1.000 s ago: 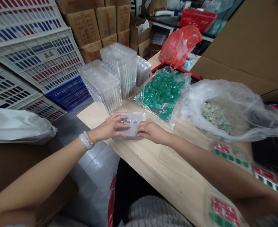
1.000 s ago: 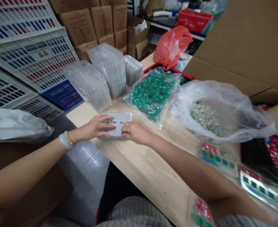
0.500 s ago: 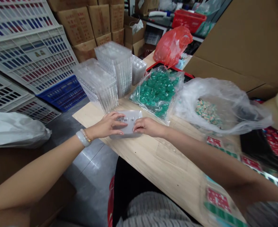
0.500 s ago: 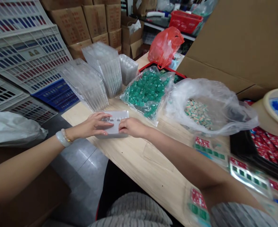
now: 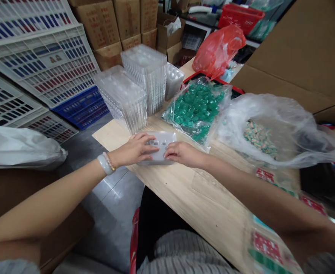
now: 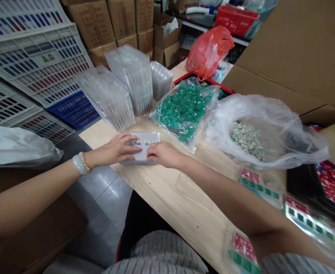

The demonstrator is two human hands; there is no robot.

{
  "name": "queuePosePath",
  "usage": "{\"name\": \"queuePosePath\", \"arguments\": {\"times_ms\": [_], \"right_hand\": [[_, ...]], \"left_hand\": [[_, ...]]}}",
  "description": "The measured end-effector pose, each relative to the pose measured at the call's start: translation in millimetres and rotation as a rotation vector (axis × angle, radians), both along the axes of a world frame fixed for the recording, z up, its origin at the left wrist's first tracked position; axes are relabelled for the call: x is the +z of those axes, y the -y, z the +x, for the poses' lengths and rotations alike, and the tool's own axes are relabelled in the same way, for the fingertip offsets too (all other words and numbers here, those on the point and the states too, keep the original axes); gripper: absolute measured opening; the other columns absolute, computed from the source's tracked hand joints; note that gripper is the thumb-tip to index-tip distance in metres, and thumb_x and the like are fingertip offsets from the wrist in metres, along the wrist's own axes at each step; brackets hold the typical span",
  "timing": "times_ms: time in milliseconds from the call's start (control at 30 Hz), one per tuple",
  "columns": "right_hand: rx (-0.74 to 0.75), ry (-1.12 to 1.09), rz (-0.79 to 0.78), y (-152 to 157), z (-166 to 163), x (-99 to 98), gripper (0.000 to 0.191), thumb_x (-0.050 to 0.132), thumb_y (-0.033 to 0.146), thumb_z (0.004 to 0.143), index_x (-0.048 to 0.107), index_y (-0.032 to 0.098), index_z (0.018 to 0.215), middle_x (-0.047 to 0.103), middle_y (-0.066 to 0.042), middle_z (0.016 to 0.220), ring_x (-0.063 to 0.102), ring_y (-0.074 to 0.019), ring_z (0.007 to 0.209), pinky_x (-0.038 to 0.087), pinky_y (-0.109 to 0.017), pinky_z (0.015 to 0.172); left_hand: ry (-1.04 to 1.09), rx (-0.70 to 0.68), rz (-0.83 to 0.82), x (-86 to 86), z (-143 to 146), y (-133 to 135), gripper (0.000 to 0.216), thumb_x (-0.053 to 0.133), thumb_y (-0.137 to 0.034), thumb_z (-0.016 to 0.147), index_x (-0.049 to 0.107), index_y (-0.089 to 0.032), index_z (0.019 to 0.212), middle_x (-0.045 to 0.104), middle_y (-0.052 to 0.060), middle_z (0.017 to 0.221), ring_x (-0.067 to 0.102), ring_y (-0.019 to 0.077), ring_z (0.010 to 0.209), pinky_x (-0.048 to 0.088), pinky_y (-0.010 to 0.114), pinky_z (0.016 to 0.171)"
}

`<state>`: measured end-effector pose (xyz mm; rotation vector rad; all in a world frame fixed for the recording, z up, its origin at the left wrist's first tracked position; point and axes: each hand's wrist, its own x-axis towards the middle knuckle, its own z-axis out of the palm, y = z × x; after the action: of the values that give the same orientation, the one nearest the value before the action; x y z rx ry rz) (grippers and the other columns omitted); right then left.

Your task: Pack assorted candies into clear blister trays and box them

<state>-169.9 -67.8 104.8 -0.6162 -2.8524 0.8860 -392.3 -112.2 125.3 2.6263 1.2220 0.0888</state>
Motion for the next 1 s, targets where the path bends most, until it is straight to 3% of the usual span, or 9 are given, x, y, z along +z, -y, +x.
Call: {"name": "queuePosePath", "arguments": {"times_ms": [167,267,433,533,633,800,1000], "right_hand": [[-0.062,0.318,0.359,27,-15,10.8,0.016,0.046,0.011,0.079,0.06,0.012,0.087,0.062,-0.009,0.082,0.057,-0.0187,0.074,0.037,-0.029,0.063],[-0.062,0.379,0.464,35,-21,21.1,0.019,0.04,0.009,0.081,0.058,0.012,0.088,0.06,-0.01,0.084,0.055,-0.0196,0.072,0.034,-0.029,0.057],[-0.245,0.084,0.7,42,3,44.2,0.021,0.036,0.018,0.086,0.055,0.014,0.092,0.056,-0.009,0.087,0.047,-0.0207,0.08,0.03,-0.033,0.066],[-0.293,-0.007,0.728,57,23,41.4,0.019,0.036,0.021,0.087,0.054,0.017,0.094,0.053,-0.006,0.084,0.043,-0.019,0.078,0.027,-0.033,0.066],[-0.277,0.028,0.657,63,31,19.6,0.021,0.034,0.018,0.088,0.055,0.019,0.09,0.053,-0.005,0.082,0.042,-0.0178,0.077,0.027,-0.033,0.067],[-0.622,0.014,0.551,74,44,-9.9,0.032,0.036,0.026,0.088,0.048,0.019,0.116,0.05,-0.013,0.113,0.037,-0.0253,0.108,0.025,-0.041,0.087],[-0.515,-0.049,0.517,122,51,-39.2,0.039,0.037,0.029,0.087,0.041,0.024,0.125,0.041,-0.008,0.13,0.029,-0.024,0.121,0.02,-0.041,0.098]], "left_hand": [[-0.166,0.019,0.123,-1.8,20,21,0.02,0.041,-0.02,0.084,0.059,-0.014,0.091,0.036,0.012,0.133,0.026,0.0283,0.126,0.025,0.051,0.099],[-0.225,-0.006,0.174,-0.2,21,22,0.02,0.036,-0.014,0.084,0.056,-0.01,0.088,0.039,0.015,0.13,0.027,0.0278,0.126,0.024,0.05,0.1],[-0.079,0.029,0.392,45.1,28,30,0.019,0.035,-0.017,0.085,0.052,-0.01,0.081,0.043,0.016,0.122,0.038,0.0258,0.117,0.033,0.046,0.096],[0.01,-0.043,0.444,60.7,40,48,0.013,0.04,-0.017,0.083,0.053,-0.013,0.083,0.05,0.011,0.108,0.048,0.0231,0.101,0.042,0.04,0.084],[-0.071,-0.06,0.418,40.2,50,52,0.015,0.039,-0.016,0.083,0.053,-0.014,0.085,0.053,0.009,0.091,0.052,0.0213,0.082,0.044,0.037,0.071],[-0.144,0.027,0.33,-9.2,57,26,0.017,0.035,-0.019,0.085,0.05,-0.015,0.081,0.052,0.006,0.077,0.051,0.019,0.073,0.042,0.033,0.066],[0.058,0.179,0.382,-14.9,55,14,0.014,0.035,-0.022,0.085,0.047,-0.016,0.083,0.053,0.007,0.08,0.052,0.0176,0.076,0.044,0.031,0.069]]}}
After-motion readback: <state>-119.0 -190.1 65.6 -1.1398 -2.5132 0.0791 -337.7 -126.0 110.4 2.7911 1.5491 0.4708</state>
